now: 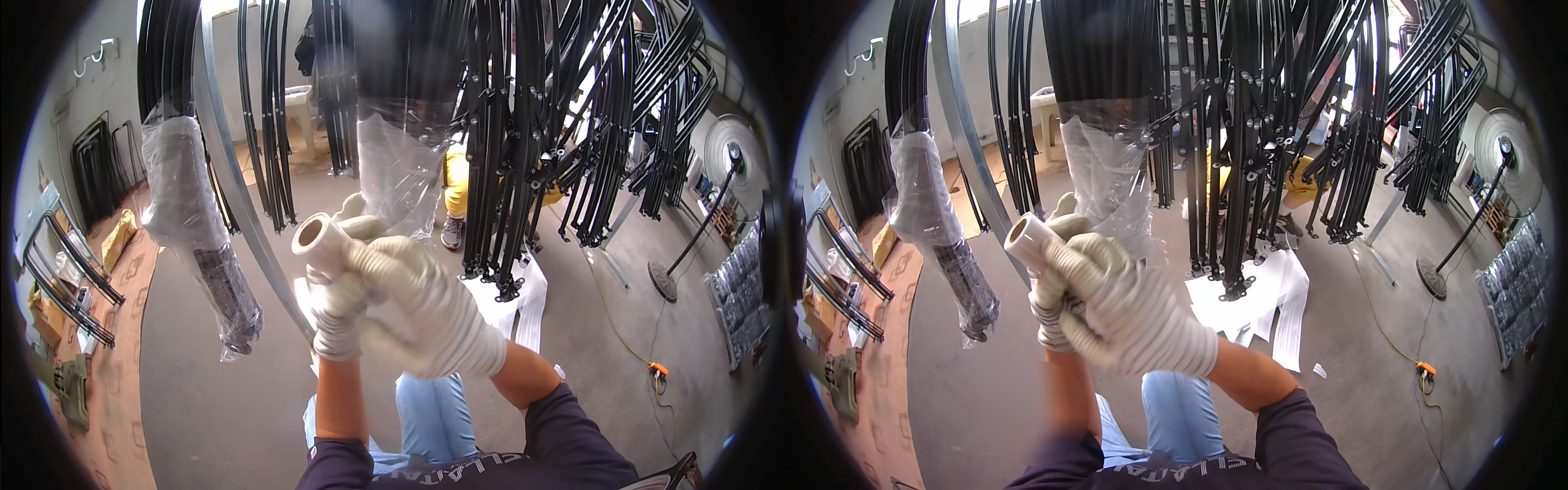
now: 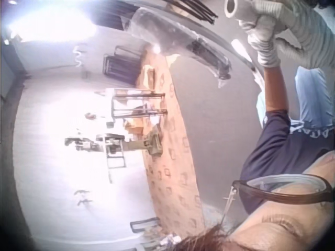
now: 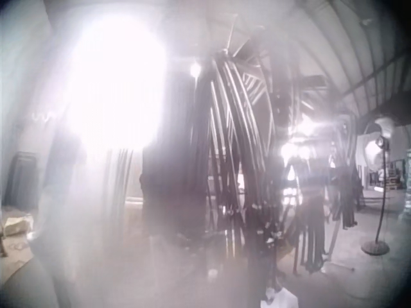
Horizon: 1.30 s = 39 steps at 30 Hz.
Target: The person wraps foam sheets around black metal frames hanging from a rack and secures them by hand using a roll of tape.
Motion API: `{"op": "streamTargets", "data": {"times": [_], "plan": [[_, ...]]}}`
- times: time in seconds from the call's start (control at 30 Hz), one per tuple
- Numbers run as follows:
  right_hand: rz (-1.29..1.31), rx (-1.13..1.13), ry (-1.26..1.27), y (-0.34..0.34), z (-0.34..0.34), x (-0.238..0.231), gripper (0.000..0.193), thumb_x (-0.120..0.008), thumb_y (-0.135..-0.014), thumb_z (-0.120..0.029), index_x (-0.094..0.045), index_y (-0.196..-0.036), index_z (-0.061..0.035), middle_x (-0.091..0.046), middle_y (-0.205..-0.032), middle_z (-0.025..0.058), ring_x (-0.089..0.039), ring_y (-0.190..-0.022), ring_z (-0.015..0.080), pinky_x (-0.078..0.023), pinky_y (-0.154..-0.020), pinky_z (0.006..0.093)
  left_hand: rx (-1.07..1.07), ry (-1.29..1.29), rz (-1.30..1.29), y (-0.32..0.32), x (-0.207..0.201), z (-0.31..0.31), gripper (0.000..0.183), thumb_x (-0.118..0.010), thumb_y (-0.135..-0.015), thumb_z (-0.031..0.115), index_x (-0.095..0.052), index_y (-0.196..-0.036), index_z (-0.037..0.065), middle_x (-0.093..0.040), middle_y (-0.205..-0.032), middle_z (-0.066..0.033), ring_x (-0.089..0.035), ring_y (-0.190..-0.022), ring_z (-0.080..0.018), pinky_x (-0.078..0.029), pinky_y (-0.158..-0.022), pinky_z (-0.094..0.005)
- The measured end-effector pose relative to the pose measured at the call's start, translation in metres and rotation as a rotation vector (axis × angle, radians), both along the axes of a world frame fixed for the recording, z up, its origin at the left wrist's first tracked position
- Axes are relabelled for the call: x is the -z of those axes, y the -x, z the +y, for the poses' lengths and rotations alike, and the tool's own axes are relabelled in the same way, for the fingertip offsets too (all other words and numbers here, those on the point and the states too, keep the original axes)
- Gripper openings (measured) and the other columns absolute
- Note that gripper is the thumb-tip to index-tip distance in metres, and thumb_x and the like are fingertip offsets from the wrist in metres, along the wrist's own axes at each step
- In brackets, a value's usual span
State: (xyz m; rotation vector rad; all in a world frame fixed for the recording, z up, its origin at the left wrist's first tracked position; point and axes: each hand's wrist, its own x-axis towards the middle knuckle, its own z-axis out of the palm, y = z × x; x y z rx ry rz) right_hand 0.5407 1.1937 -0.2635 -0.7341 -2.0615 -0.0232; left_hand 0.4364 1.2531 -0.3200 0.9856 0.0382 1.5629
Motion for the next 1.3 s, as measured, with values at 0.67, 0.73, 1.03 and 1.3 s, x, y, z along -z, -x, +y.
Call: {"op": "streamTargets", "data": {"times": [0.67,0.73,1.03,1.3], "plan": [[0.971,-0.363,0.453,-0.030,0.099,-0.021,0.024,-0.061,-0.073,-0.005,-0.055,-0.096,0.0018,-0.062,-0.089,0.0117,-0.061,-0.078,0.0163,-0.051,-0.070,0.0243,-0.913,-0.031,0.337,-0.003,-0.030,0.033,0.045,-0.056,-0.071,0.001,-0.042,-0.113,0.006,-0.048,-0.097,-0.0068,-0.049,-0.079,-0.0112,-0.045,-0.070,-0.0239],[0.849,-0.257,0.336,-0.033,0.104,-0.014,0.024,-0.056,-0.078,-0.008,-0.052,-0.099,0.0025,-0.061,-0.092,0.0128,-0.061,-0.080,0.0177,-0.051,-0.073,0.0251,-0.988,-0.032,0.335,-0.003,-0.033,0.038,0.047,-0.053,-0.072,0.000,-0.039,-0.117,0.005,-0.048,-0.099,-0.0083,-0.050,-0.081,-0.0122,-0.046,-0.070,-0.0233],[1.038,-0.408,0.510,-0.038,0.078,-0.007,0.020,-0.048,-0.085,-0.016,-0.048,-0.101,-0.0030,-0.057,-0.094,0.0073,-0.057,-0.081,0.0107,-0.049,-0.069,0.0199,-0.054,0.038,0.033,-0.031,-0.004,0.059,0.038,-0.048,-0.086,0.031,-0.039,-0.114,0.007,-0.052,-0.090,-0.0055,-0.050,-0.078,-0.0112,-0.043,-0.070,-0.0246],[0.772,-0.017,0.274,-0.052,0.065,-0.003,0.047,-0.048,-0.084,-0.040,-0.046,-0.114,-0.0040,-0.051,-0.103,0.0041,-0.050,-0.091,0.0123,-0.040,-0.082,0.0224,0.050,-0.265,0.577,-0.030,0.011,0.093,0.037,-0.057,-0.078,0.018,-0.046,-0.111,0.003,-0.054,-0.098,-0.0033,-0.051,-0.082,-0.0130,-0.044,-0.073,-0.0251]]}}
